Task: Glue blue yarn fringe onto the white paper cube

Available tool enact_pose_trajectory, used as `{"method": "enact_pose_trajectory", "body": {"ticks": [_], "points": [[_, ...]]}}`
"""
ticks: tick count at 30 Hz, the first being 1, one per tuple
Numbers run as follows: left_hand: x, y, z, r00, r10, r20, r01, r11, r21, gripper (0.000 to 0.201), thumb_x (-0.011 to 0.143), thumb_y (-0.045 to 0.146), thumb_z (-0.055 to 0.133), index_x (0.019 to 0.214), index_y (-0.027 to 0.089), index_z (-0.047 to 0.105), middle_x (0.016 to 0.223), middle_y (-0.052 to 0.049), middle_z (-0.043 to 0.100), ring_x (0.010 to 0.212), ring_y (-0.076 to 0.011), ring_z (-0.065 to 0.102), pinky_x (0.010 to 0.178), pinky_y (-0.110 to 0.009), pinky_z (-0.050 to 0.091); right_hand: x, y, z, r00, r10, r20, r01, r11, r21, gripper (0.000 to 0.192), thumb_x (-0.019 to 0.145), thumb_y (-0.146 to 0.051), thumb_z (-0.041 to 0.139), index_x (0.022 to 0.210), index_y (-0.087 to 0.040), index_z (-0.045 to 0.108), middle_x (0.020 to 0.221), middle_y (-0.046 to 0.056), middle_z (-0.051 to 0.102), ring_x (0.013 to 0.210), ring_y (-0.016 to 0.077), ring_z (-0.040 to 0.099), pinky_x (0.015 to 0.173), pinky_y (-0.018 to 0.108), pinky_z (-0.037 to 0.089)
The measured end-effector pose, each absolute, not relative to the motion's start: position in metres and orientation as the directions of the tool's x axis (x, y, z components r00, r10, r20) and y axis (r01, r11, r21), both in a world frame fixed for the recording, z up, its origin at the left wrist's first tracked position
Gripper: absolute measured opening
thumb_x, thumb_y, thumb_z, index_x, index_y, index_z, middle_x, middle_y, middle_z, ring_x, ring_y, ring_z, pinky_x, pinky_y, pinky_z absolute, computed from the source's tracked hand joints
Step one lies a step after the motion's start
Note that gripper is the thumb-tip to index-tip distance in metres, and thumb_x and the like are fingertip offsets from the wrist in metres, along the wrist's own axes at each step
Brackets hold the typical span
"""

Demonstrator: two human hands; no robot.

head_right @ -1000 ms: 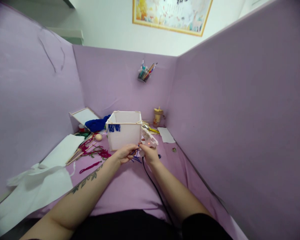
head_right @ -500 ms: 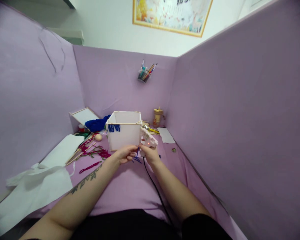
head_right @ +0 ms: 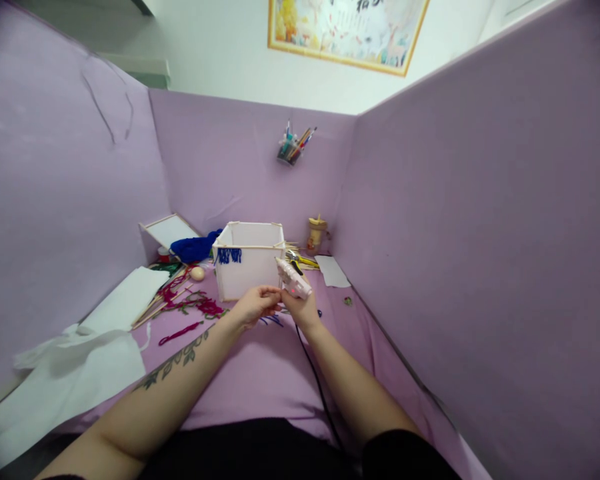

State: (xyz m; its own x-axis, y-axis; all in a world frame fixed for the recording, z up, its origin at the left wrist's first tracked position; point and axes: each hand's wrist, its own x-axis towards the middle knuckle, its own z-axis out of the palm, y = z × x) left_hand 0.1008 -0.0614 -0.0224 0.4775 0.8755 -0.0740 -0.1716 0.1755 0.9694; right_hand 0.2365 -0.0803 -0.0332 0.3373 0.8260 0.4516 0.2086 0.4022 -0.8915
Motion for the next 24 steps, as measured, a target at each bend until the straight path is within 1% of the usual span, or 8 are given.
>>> {"method": "enact_pose_trajectory", "body": {"ticks": [3,5,9,13,16,18,21,24], "points": [[0.1,-0.06,-0.023,0.459,0.888,-0.038,-0.036,0.061,0.997,0.029,0.075,0.033,0.072,0.092,0.01,0.069,0.075,-0.005,0.068,0.058,-0.0098,0.059,0.061,-0.023,0.048,0.238,-0.079,-0.034,0.364,0.82,0.441,0.186,0.4,-0.897,0.033,0.063,-0.03,0.067,0.093,-0.016,0.063,0.079,0.004,0.066,0.066,0.017,0.059,0.06,0.029,0.048],[0.096,-0.059,-0.021,0.442,0.897,-0.008,0.179,-0.079,0.981,0.022,0.082,0.028,0.061,0.09,0.009,0.07,0.071,-0.005,0.068,0.058,-0.0121,0.06,0.061,-0.025,0.048,0.24,-0.077,-0.035,0.392,0.813,0.431,0.149,0.406,-0.901,0.033,0.063,-0.029,0.068,0.093,-0.016,0.062,0.074,0.002,0.064,0.061,0.0153,0.056,0.057,0.028,0.047],[0.084,-0.056,-0.018,0.459,0.878,0.139,0.614,-0.426,0.664,0.022,0.081,0.019,0.057,0.092,0.013,0.076,0.082,-0.01,0.074,0.079,-0.0213,0.067,0.075,-0.029,0.047,0.246,-0.072,-0.038,0.432,0.795,0.425,0.101,0.426,-0.899,0.034,0.063,-0.03,0.068,0.093,-0.015,0.062,0.067,-0.001,0.059,0.054,0.0118,0.05,0.052,0.026,0.043],[0.079,-0.059,-0.01,0.371,0.896,0.243,0.748,-0.444,0.493,0.027,0.085,0.021,0.053,0.095,0.017,0.077,0.097,-0.013,0.075,0.092,-0.0233,0.067,0.081,-0.029,0.045,0.249,-0.069,-0.04,0.428,0.798,0.425,0.106,0.423,-0.9,0.035,0.062,-0.029,0.069,0.093,-0.015,0.061,0.067,-0.001,0.058,0.055,0.0118,0.049,0.052,0.025,0.042],[0.082,-0.063,-0.005,0.331,0.904,0.27,0.701,-0.427,0.571,0.037,0.091,0.039,0.048,0.086,0.017,0.078,0.086,-0.013,0.075,0.084,-0.0227,0.068,0.074,-0.028,0.046,0.246,-0.07,-0.039,0.413,0.808,0.421,0.119,0.41,-0.904,0.034,0.062,-0.029,0.068,0.092,-0.015,0.061,0.067,-0.001,0.059,0.055,0.0124,0.05,0.052,0.026,0.043],[0.087,-0.064,-0.005,0.314,0.911,0.269,0.556,-0.406,0.726,0.037,0.089,0.041,0.052,0.1,0.015,0.075,0.091,-0.012,0.075,0.077,-0.0199,0.068,0.067,-0.026,0.047,0.243,-0.072,-0.038,0.396,0.814,0.424,0.127,0.409,-0.904,0.034,0.062,-0.029,0.068,0.092,-0.015,0.062,0.069,0.0,0.061,0.056,0.0131,0.051,0.052,0.026,0.044],[0.094,-0.065,-0.009,0.344,0.934,0.097,0.236,-0.186,0.954,0.05,0.083,0.036,0.063,0.126,0.01,0.06,0.097,-0.012,0.073,0.062,-0.0144,0.066,0.051,-0.021,0.043,0.238,-0.076,-0.036,0.36,0.827,0.431,0.145,0.407,-0.902,0.036,0.063,-0.031,0.068,0.094,-0.014,0.063,0.075,0.003,0.065,0.062,0.0159,0.056,0.056,0.028,0.046],[0.099,-0.066,-0.012,0.41,0.911,-0.054,0.033,0.044,0.998,0.051,0.077,0.034,0.071,0.119,0.008,0.06,0.089,-0.012,0.072,0.059,-0.013,0.065,0.046,-0.018,0.04,0.234,-0.079,-0.034,0.34,0.841,0.42,0.143,0.395,-0.907,0.033,0.064,-0.033,0.067,0.092,-0.015,0.064,0.084,0.006,0.068,0.07,0.018,0.06,0.062,0.029,0.049]]}}
